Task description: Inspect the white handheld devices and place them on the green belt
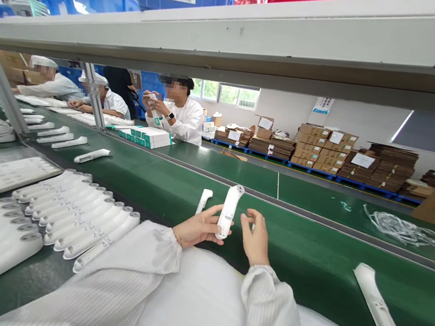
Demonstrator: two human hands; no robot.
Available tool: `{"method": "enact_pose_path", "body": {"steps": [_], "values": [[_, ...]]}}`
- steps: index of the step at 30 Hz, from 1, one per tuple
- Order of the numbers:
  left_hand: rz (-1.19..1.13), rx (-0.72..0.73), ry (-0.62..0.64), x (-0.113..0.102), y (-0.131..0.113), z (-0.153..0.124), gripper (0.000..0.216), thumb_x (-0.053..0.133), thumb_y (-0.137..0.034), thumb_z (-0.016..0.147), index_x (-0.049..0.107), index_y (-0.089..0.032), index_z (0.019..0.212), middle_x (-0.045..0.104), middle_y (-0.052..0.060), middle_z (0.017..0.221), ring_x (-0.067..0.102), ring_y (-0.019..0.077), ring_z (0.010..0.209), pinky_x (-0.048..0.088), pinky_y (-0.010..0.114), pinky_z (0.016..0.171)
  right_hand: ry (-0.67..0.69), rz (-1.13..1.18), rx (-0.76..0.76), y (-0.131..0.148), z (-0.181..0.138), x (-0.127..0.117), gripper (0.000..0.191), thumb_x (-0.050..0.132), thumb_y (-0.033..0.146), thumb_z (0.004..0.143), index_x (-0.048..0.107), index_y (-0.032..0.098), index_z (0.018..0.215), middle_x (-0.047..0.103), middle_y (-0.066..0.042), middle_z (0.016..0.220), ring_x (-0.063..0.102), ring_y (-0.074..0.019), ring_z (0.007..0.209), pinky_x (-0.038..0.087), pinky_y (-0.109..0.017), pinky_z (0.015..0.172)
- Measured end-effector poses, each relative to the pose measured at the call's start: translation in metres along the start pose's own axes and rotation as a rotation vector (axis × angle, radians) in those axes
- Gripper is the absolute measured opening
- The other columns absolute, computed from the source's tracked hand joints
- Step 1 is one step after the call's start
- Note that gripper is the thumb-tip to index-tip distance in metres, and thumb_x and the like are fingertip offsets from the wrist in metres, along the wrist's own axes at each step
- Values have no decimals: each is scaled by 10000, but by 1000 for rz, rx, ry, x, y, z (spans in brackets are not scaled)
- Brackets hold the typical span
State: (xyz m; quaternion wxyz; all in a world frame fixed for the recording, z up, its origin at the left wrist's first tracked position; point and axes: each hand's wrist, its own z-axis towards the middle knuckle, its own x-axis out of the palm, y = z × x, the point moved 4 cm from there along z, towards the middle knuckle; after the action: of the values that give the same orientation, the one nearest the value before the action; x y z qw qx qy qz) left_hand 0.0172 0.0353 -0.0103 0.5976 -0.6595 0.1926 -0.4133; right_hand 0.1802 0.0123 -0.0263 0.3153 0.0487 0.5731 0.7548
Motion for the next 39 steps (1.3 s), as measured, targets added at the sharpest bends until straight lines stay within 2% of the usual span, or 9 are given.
{"method": "enact_pose_path", "body": {"steps": [6, 10, 13, 16, 19, 23, 28, 33, 39], "values": [[441, 110, -150, 6, 5, 10, 645, 674, -337, 676, 380, -245, 1243, 507, 32, 909, 550, 121, 717, 499, 314, 649, 184, 781, 276, 17, -13, 23, 305, 671, 381, 674, 587, 222, 920, 651, -4, 842, 595, -163, 818, 465, -275, 711], [1026, 227, -507, -8, -7, 4, 415, 408, -440, 845, 466, -242, 1206, 527, 90, 1072, 489, 222, 1019, 393, 420, 879, 288, 1036, 486, 19, -18, 21, 195, 603, 326, 742, 645, 198, 884, 687, -14, 865, 630, -159, 789, 493, -257, 689], [1374, 52, -555, -25, -4, 3, 373, 444, -448, 821, 575, -245, 1103, 490, 121, 1195, 376, 322, 1166, 311, 509, 916, 336, 1118, 605, 20, -20, 17, 213, 530, 289, 793, 653, 198, 942, 699, -19, 908, 650, -172, 807, 514, -273, 692], [1449, -112, -485, -41, 4, 5, 249, 469, -307, 814, 646, -215, 965, 570, 123, 1072, 458, 316, 1082, 334, 480, 889, 384, 1165, 624, 24, -22, 16, 261, 489, 268, 823, 625, 216, 1040, 701, -9, 921, 658, -163, 787, 525, -276, 672], [1268, -100, -576, -53, 3, 7, 241, 429, -159, 808, 664, -201, 837, 614, 96, 965, 532, 245, 977, 379, 364, 849, 417, 1200, 617, 27, -24, 16, 287, 463, 261, 842, 599, 220, 1092, 701, -12, 916, 662, -152, 740, 528, -271, 637], [616, -168, -683, -62, 6, 7, 218, 418, -146, 797, 600, -185, 911, 618, 60, 867, 594, 137, 675, 413, 232, 581, 397, 1217, 615, 27, -23, 14, 284, 438, 265, 854, 605, 208, 1077, 699, -20, 911, 658, -147, 698, 527, -267, 597], [-82, -173, -514, -47, 9, 5, 381, 501, -115, 727, 502, -149, 1107, 603, 82, 944, 631, 136, 724, 381, 173, 477, 359, 1134, 602, 26, -22, 14, 250, 476, 275, 823, 636, 194, 997, 697, -23, 904, 649, -145, 684, 515, -261, 584], [-155, -80, -172, -24, 1, 1, 406, 595, -101, 687, 555, -142, 1089, 595, 96, 1025, 611, 180, 915, 441, 174, 585, 232, 778, 443, 9, -14, 18, 332, 561, 425, 745, 613, 184, 968, 679, -51, 914, 629, -171, 695, 485, -271, 586], [-167, -18, -28, -12, 1, 0, 540, 656, -135, 689, 467, -195, 1192, 576, 104, 1126, 607, 217, 960, 467, 250, 719, 55, -127, 160, -18, 0, 14, 587, 582, 430, 687, 444, 191, 1205, 598, -100, 1060, 590, -242, 899, 441, -352, 763]]}}
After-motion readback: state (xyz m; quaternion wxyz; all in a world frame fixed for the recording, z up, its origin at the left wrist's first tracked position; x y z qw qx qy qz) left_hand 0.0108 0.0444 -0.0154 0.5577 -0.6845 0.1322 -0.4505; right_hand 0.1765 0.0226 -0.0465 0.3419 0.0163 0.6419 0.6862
